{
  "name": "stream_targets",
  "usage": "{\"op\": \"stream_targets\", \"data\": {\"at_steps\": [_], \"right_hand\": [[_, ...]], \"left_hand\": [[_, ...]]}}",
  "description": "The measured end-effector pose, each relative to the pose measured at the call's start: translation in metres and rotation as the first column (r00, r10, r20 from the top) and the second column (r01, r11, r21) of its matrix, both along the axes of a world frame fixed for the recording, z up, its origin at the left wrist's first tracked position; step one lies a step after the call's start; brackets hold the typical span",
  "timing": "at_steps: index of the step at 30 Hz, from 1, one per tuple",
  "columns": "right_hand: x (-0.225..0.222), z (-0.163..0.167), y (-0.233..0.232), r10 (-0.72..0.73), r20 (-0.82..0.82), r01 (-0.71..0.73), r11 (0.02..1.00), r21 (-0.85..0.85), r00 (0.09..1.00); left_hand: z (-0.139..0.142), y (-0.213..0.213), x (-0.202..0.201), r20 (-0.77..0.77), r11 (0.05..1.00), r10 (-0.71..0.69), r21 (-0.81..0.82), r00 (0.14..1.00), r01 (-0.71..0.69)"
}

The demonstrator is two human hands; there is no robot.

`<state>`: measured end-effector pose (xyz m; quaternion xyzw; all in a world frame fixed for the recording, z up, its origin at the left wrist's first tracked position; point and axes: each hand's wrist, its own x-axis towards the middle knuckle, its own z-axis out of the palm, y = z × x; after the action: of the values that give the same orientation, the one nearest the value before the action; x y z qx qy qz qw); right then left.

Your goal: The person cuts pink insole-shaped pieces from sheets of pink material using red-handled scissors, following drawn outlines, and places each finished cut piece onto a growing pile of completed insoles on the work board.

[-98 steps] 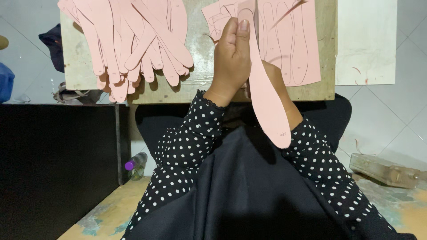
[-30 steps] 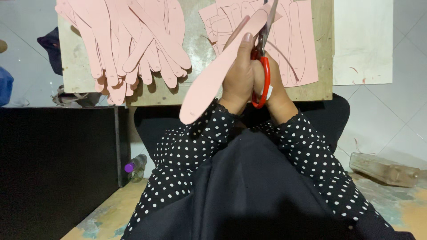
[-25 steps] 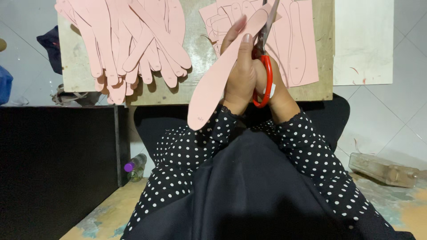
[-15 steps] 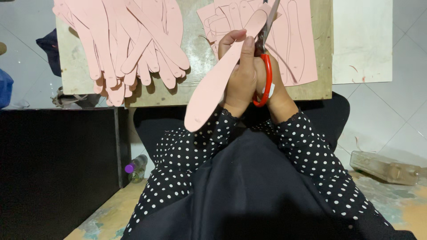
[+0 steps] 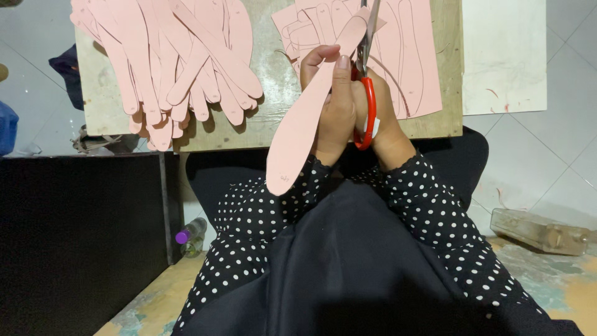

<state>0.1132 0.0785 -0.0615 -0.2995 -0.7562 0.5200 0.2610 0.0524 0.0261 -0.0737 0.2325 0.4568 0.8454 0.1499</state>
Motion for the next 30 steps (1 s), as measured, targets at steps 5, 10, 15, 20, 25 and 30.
{"op": "stream_targets", "data": {"at_steps": [5,10,15,20,25,30], "right_hand": [[0.007,0.000,0.005,0.072,-0.027,-0.073,0.997,-0.036,0.997],[0.006,0.006,0.003,0.053,-0.036,-0.061,0.956,-0.288,0.998],[0.007,0.014,0.001,0.037,-0.034,-0.047,0.914,-0.402,0.999],[0.009,0.017,0.001,0.074,0.001,-0.069,0.926,-0.372,0.997],[0.011,0.018,0.001,0.096,0.038,-0.075,0.923,-0.378,0.995],[0.012,0.017,0.001,0.098,0.048,-0.071,0.916,-0.395,0.994]], "left_hand": [[0.009,-0.013,-0.008,0.072,0.989,-0.100,-0.106,0.992,0.107],[0.012,-0.019,-0.016,0.026,0.992,-0.086,-0.090,0.996,0.088],[0.010,-0.018,-0.023,0.165,0.984,-0.179,0.021,0.970,0.178],[0.006,-0.018,-0.031,0.101,0.990,-0.135,0.060,0.986,0.130],[0.001,-0.021,-0.044,-0.020,0.995,-0.087,-0.055,0.996,0.086],[0.000,-0.022,-0.055,0.017,0.988,-0.146,-0.052,0.989,0.147]]}}
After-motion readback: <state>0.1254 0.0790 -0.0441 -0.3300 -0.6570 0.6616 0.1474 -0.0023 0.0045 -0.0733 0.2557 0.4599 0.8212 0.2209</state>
